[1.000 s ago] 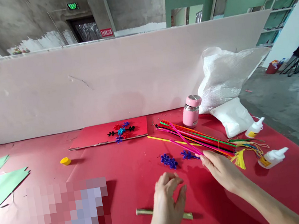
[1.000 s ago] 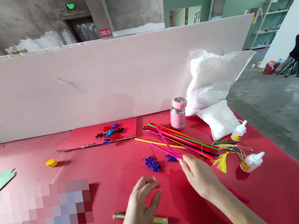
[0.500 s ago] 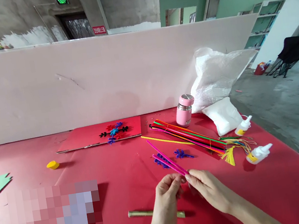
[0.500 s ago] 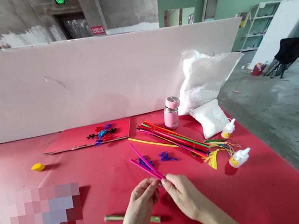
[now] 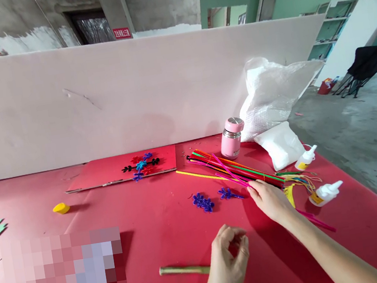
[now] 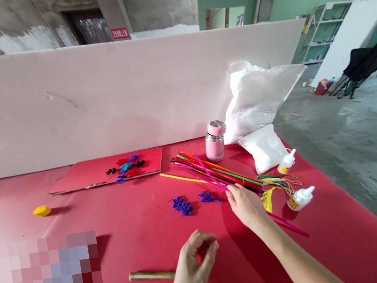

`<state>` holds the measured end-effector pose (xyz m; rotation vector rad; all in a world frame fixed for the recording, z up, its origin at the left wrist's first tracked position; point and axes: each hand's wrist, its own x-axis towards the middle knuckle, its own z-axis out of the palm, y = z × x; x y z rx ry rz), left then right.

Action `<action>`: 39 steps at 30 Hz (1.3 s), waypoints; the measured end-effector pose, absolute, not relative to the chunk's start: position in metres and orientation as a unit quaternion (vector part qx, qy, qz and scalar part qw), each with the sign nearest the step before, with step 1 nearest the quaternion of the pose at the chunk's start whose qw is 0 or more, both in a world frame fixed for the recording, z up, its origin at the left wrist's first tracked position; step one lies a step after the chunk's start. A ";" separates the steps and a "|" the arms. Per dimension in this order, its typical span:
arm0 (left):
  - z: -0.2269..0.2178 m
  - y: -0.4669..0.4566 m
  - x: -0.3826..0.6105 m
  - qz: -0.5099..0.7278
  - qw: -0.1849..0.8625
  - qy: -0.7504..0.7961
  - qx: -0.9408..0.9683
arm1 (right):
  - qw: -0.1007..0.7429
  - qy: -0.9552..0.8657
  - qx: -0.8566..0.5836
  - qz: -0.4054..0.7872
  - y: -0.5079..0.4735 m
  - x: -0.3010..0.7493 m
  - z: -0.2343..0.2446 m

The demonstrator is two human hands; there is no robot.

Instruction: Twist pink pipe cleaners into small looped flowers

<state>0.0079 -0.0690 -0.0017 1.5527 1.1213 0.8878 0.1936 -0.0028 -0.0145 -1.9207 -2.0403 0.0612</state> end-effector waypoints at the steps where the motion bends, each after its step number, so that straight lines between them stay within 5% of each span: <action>1: -0.002 -0.070 0.008 0.361 0.480 0.461 0.653 | 0.167 -0.718 -0.676 0.016 -0.002 0.194 -0.016; 22: -0.010 -0.074 0.007 0.356 0.447 0.444 0.690 | 0.252 -0.722 -0.644 0.030 -0.007 0.187 -0.023; 31: -0.014 -0.060 0.004 0.456 0.636 0.446 0.435 | 0.299 -0.728 -0.579 0.215 -0.029 0.151 0.018; 35: -0.005 -0.054 -0.002 0.517 0.650 0.421 0.364 | 0.308 -0.697 -0.516 0.392 -0.041 0.132 0.033; 39: -0.005 -0.052 -0.005 0.544 0.663 0.389 0.337 | 0.303 -0.690 -0.486 0.443 -0.047 0.122 0.035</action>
